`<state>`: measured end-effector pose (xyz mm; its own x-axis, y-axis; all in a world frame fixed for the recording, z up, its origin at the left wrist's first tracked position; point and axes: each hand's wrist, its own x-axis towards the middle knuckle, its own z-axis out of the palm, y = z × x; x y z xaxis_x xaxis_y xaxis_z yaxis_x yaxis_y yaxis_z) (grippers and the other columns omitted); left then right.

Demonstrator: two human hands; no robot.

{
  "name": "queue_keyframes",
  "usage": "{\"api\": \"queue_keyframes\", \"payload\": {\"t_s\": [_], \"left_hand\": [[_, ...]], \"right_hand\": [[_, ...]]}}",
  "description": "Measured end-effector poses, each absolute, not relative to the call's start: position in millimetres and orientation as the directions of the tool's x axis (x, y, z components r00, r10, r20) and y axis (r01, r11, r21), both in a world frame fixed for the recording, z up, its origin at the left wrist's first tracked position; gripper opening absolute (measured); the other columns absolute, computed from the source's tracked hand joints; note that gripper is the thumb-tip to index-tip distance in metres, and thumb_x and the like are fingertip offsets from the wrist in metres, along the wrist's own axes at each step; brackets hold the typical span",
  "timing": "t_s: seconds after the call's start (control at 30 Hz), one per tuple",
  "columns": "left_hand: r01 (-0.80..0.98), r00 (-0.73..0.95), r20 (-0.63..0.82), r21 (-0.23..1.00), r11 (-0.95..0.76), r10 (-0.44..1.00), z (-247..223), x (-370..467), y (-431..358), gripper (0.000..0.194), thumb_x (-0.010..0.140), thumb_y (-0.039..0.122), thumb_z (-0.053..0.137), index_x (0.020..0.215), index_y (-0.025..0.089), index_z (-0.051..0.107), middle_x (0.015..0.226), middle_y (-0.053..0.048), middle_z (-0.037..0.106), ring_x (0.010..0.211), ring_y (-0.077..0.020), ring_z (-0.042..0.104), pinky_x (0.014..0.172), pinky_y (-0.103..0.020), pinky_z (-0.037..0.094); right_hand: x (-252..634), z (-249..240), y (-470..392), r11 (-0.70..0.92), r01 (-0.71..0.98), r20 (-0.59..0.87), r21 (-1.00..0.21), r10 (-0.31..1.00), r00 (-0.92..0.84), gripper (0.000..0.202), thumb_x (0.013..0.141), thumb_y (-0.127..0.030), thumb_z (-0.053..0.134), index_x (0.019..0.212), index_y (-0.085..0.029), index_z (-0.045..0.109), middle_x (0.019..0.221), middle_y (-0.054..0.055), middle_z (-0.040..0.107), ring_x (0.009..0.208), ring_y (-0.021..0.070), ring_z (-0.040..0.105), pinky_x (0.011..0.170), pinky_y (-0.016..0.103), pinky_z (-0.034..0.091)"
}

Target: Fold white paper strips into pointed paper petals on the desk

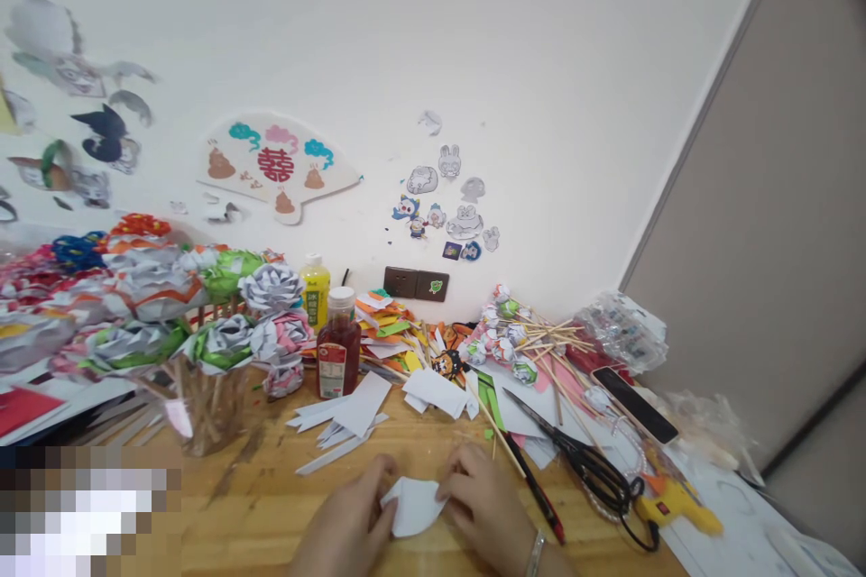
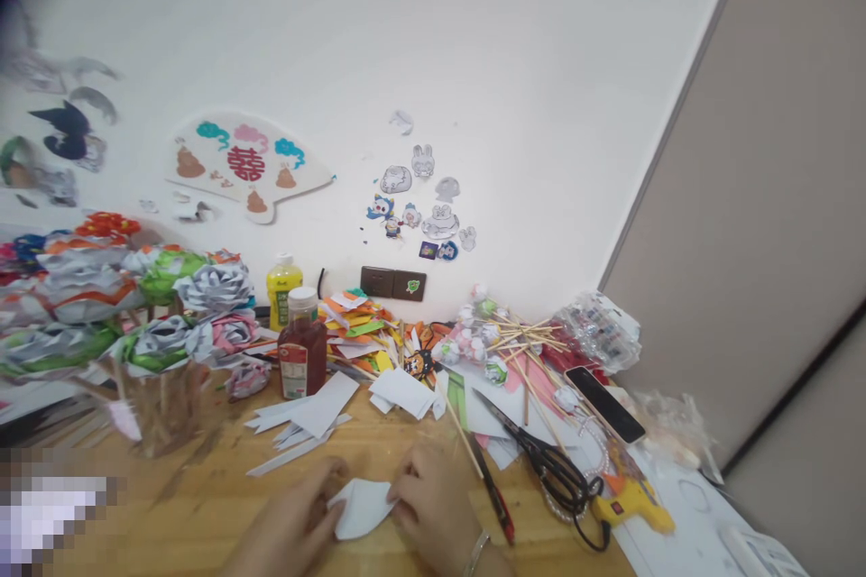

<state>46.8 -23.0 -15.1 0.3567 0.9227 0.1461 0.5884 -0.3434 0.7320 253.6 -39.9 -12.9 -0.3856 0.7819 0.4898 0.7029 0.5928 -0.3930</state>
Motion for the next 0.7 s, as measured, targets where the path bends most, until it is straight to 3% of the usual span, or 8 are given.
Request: {"api": "queue_keyframes", "payload": {"t_s": [0.07, 0.17, 0.27, 0.4, 0.47, 0.7], "left_hand": [[0.732, 0.428, 0.259, 0.463, -0.500, 0.866, -7.9, 43.3, -28.9, 0.027, 0.078, 0.011, 0.041, 0.100, 0.019, 0.053, 0.099, -0.010, 0.064, 0.090, -0.0238, 0.059, 0.075, -0.035, 0.043], [0.762, 0.559, 0.248, 0.223, -0.608, 0.791, 0.1, 41.8, -33.4, 0.028, 0.073, 0.005, 0.040, 0.088, 0.019, 0.060, 0.098, -0.010, 0.063, 0.089, -0.0248, 0.057, 0.076, -0.037, 0.042], [0.757, 0.603, 0.195, 0.164, -0.632, 0.773, -0.2, 42.5, -31.0, 0.024, 0.070, 0.005, 0.044, 0.077, 0.019, 0.061, 0.086, -0.006, 0.064, 0.080, -0.0229, 0.057, 0.072, -0.034, 0.042], [0.723, 0.645, 0.205, 0.148, -0.675, 0.736, -6.5, 40.7, -25.4, 0.016, 0.068, 0.010, 0.050, 0.074, 0.020, 0.061, 0.084, -0.005, 0.064, 0.080, -0.0229, 0.056, 0.071, -0.033, 0.040], [0.703, 0.659, 0.223, 0.156, -0.694, 0.718, -9.5, 39.1, -24.3, 0.012, 0.064, 0.015, 0.055, 0.074, 0.020, 0.060, 0.086, -0.005, 0.063, 0.082, -0.0237, 0.055, 0.072, -0.033, 0.040], [0.674, 0.677, 0.340, 0.072, -0.735, 0.653, -22.4, 39.0, -18.8, 0.013, 0.073, 0.010, 0.050, 0.073, 0.020, 0.059, 0.081, -0.004, 0.062, 0.073, -0.0195, 0.055, 0.065, -0.029, 0.040]], "right_hand": [[253.8, -12.3, -39.9, 0.607, 0.722, 0.493, -0.331, 0.764, -0.416, 0.017, 0.073, -0.005, 0.056, 0.076, -0.020, 0.063, 0.082, 0.003, 0.057, 0.078, 0.0175, 0.052, 0.068, 0.028, 0.037], [254.7, -9.5, -41.5, 0.621, 0.734, 0.454, -0.277, 0.757, -0.469, 0.009, 0.076, -0.011, 0.060, 0.077, -0.020, 0.063, 0.083, 0.003, 0.059, 0.080, 0.0181, 0.051, 0.069, 0.029, 0.037], [254.9, -6.5, -43.2, 0.635, 0.738, 0.420, -0.227, 0.748, -0.514, 0.002, 0.079, -0.019, 0.061, 0.078, -0.019, 0.062, 0.085, 0.004, 0.060, 0.081, 0.0189, 0.052, 0.070, 0.030, 0.037], [253.4, -7.5, -42.7, 0.647, 0.753, 0.427, -0.123, 0.719, -0.548, 0.009, 0.085, -0.020, 0.053, 0.085, -0.020, 0.062, 0.083, 0.005, 0.061, 0.078, 0.0195, 0.053, 0.067, 0.029, 0.038], [252.8, -9.5, -42.1, 0.634, 0.762, 0.425, -0.133, 0.731, -0.534, 0.012, 0.085, -0.015, 0.050, 0.091, -0.019, 0.060, 0.083, 0.005, 0.062, 0.077, 0.0188, 0.054, 0.066, 0.028, 0.039], [252.5, -11.5, -44.1, 0.642, 0.744, 0.391, -0.187, 0.743, -0.543, 0.014, 0.082, -0.009, 0.048, 0.076, -0.018, 0.056, 0.079, 0.004, 0.060, 0.074, 0.0177, 0.053, 0.063, 0.026, 0.037]]}}
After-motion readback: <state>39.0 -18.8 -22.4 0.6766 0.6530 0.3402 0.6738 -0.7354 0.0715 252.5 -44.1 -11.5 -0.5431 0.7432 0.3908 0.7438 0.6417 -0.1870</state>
